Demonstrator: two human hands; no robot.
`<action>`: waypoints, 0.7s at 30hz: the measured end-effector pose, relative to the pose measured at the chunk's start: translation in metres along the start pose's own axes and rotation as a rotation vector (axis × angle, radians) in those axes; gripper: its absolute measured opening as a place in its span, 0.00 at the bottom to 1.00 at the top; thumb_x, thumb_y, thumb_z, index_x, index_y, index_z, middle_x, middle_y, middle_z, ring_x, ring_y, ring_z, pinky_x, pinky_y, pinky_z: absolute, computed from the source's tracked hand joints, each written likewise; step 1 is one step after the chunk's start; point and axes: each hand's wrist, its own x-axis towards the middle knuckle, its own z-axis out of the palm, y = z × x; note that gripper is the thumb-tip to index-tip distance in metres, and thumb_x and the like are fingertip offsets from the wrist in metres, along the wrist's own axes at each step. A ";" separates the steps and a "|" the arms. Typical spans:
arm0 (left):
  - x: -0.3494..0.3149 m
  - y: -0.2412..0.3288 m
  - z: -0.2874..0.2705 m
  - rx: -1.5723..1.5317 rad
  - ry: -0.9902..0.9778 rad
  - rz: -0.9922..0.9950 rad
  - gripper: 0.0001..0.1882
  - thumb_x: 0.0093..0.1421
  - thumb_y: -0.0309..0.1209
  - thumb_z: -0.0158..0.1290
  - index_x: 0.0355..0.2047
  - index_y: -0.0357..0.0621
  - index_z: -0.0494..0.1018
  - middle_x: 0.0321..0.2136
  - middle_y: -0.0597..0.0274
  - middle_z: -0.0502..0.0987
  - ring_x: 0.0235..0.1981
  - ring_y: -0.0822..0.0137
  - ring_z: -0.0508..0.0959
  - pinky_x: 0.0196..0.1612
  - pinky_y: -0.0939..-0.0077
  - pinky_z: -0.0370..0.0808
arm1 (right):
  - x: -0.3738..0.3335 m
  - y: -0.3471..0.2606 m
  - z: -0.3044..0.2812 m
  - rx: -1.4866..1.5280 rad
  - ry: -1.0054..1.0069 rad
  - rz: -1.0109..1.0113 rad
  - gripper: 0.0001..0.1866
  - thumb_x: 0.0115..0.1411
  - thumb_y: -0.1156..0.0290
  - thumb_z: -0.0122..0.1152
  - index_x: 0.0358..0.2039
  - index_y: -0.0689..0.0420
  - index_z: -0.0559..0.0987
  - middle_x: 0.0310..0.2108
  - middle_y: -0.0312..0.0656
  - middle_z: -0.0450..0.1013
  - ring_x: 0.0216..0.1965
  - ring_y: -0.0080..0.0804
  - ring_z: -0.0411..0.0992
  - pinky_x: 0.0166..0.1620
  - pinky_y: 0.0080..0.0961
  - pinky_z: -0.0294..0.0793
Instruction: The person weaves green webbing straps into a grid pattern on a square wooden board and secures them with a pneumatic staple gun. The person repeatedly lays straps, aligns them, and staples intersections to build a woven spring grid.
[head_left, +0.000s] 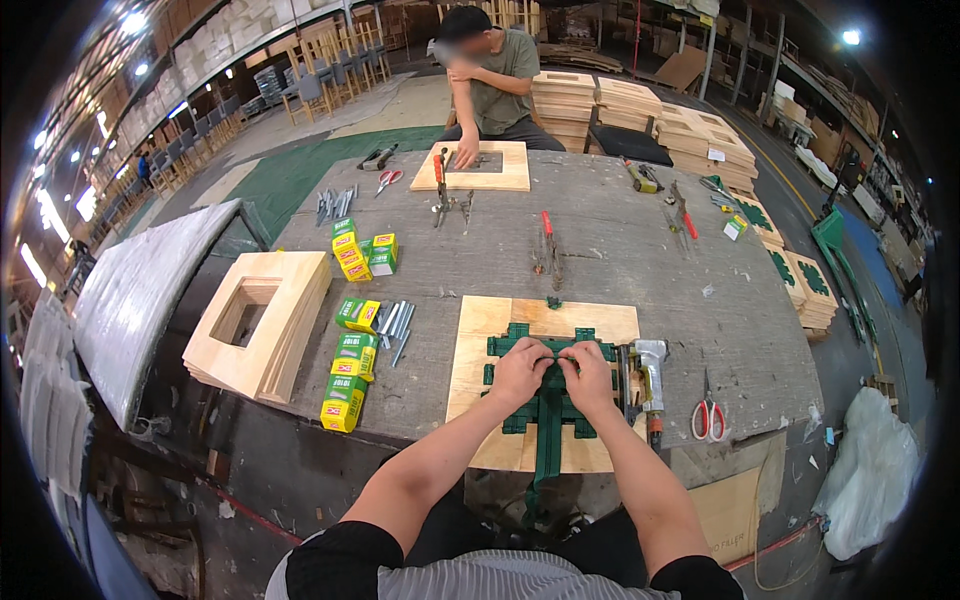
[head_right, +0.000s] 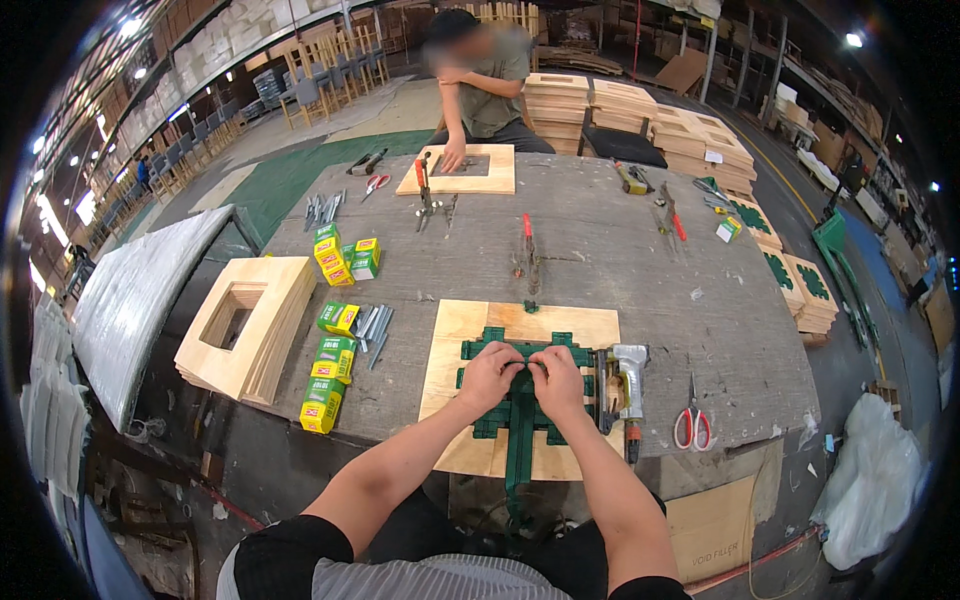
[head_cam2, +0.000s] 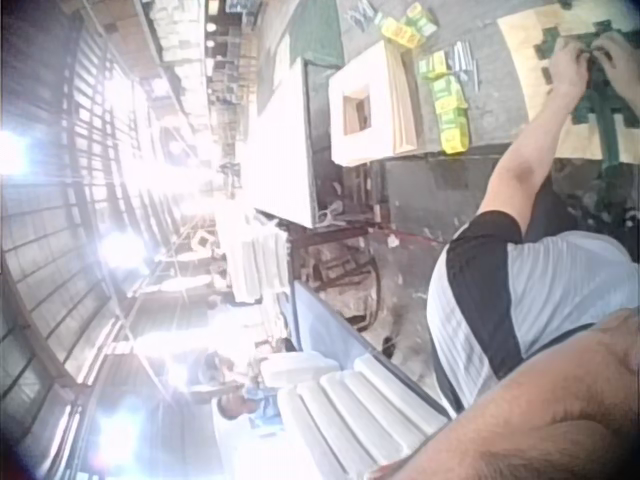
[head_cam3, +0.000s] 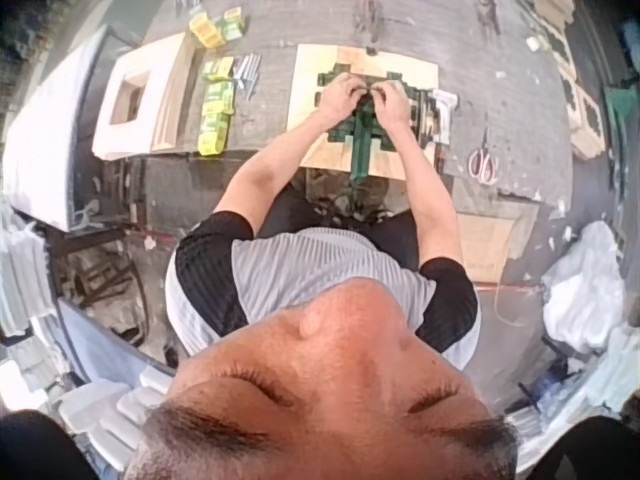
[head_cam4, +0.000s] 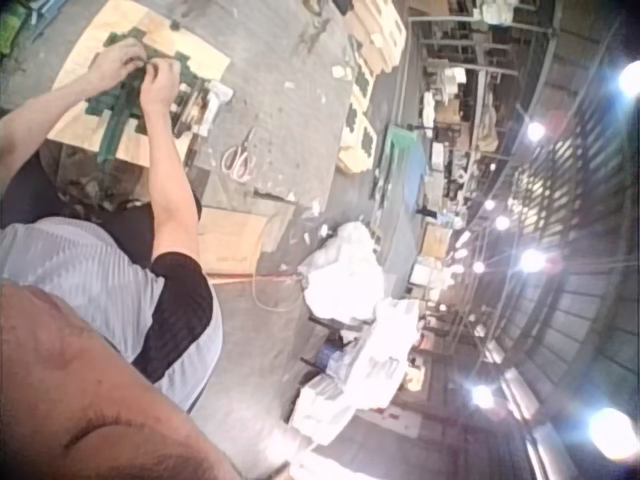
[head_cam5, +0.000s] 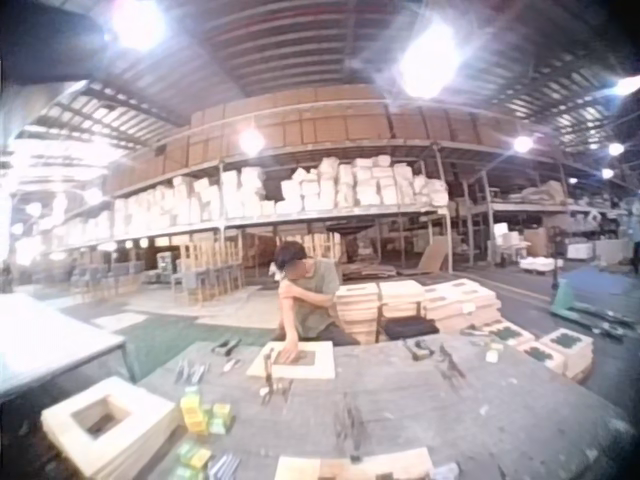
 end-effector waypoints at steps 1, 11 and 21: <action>0.000 -0.004 -0.001 0.007 0.018 0.011 0.05 0.61 0.31 0.61 0.37 0.48 0.82 0.40 0.62 0.80 0.41 0.55 0.82 0.42 0.61 0.79 | 0.002 -0.003 0.001 0.015 -0.005 -0.035 0.06 0.60 0.74 0.67 0.38 0.57 0.82 0.37 0.45 0.74 0.36 0.47 0.76 0.39 0.38 0.76; -0.008 -0.011 0.001 0.166 0.087 -0.025 0.21 0.61 0.28 0.60 0.55 0.42 0.74 0.44 0.53 0.81 0.47 0.50 0.79 0.51 0.57 0.75 | 0.073 0.050 0.035 -0.210 -0.219 0.187 0.03 0.61 0.71 0.66 0.34 0.54 0.84 0.38 0.47 0.76 0.41 0.50 0.77 0.45 0.44 0.76; -0.006 -0.035 0.018 0.389 -0.076 0.107 0.23 0.69 0.40 0.53 0.61 0.44 0.72 0.64 0.56 0.71 0.70 0.43 0.62 0.72 0.44 0.55 | 0.097 0.066 0.068 -0.312 -0.307 0.304 0.04 0.60 0.68 0.67 0.34 0.52 0.85 0.40 0.47 0.77 0.45 0.50 0.77 0.48 0.45 0.77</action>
